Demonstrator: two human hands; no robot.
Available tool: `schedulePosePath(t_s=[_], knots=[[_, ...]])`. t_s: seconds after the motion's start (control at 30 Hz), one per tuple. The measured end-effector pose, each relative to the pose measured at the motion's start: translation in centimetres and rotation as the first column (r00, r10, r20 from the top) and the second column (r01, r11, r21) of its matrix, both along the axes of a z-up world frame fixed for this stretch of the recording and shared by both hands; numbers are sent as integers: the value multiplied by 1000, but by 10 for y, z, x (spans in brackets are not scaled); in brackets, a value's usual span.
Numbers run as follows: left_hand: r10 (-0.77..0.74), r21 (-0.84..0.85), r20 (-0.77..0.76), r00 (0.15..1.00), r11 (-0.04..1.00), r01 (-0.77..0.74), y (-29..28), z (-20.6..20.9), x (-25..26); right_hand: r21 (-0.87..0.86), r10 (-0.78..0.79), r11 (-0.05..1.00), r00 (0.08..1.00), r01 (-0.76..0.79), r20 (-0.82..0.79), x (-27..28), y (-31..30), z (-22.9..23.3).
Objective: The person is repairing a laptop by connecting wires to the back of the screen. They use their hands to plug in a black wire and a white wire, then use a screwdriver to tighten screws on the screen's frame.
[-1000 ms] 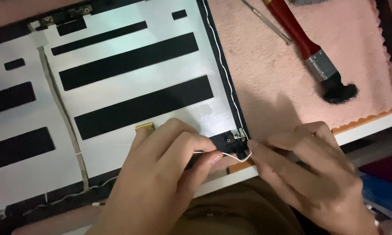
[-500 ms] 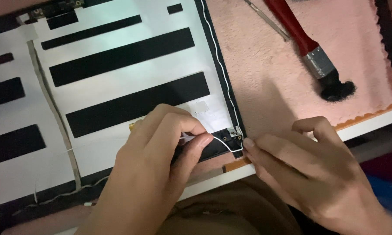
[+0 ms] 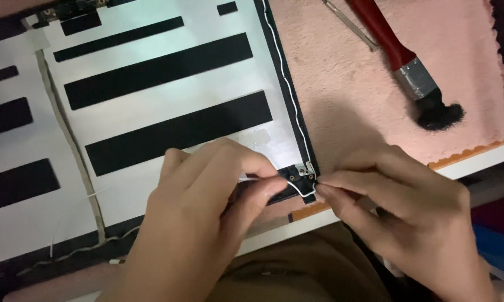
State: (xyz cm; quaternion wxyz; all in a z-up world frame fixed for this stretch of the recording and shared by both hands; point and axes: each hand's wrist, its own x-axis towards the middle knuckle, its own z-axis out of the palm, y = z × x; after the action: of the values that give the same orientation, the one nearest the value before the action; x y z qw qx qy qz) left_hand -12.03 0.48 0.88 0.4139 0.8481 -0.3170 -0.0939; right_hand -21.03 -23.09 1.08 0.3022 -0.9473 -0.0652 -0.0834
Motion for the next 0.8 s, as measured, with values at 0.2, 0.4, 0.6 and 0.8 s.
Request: schedulePosePath(t_s=[0.2, 0.4, 0.6, 0.8], knots=[[1, 111, 43, 999, 994, -6, 1, -5, 6, 113, -108, 985, 979, 128, -171, 10, 2, 9], [-13, 96, 119, 993, 995, 2, -7, -10, 16, 117, -97, 985, 965, 129, -245, 17, 1, 15], [-21, 56, 133, 991, 998, 14, -14, -2, 16, 152, -35, 986, 979, 67, -200, 13, -6, 9], [-15, 57, 122, 992, 998, 8, -11, 8, 9, 147, 11, 989, 981, 18, -194, 13, -10, 7]])
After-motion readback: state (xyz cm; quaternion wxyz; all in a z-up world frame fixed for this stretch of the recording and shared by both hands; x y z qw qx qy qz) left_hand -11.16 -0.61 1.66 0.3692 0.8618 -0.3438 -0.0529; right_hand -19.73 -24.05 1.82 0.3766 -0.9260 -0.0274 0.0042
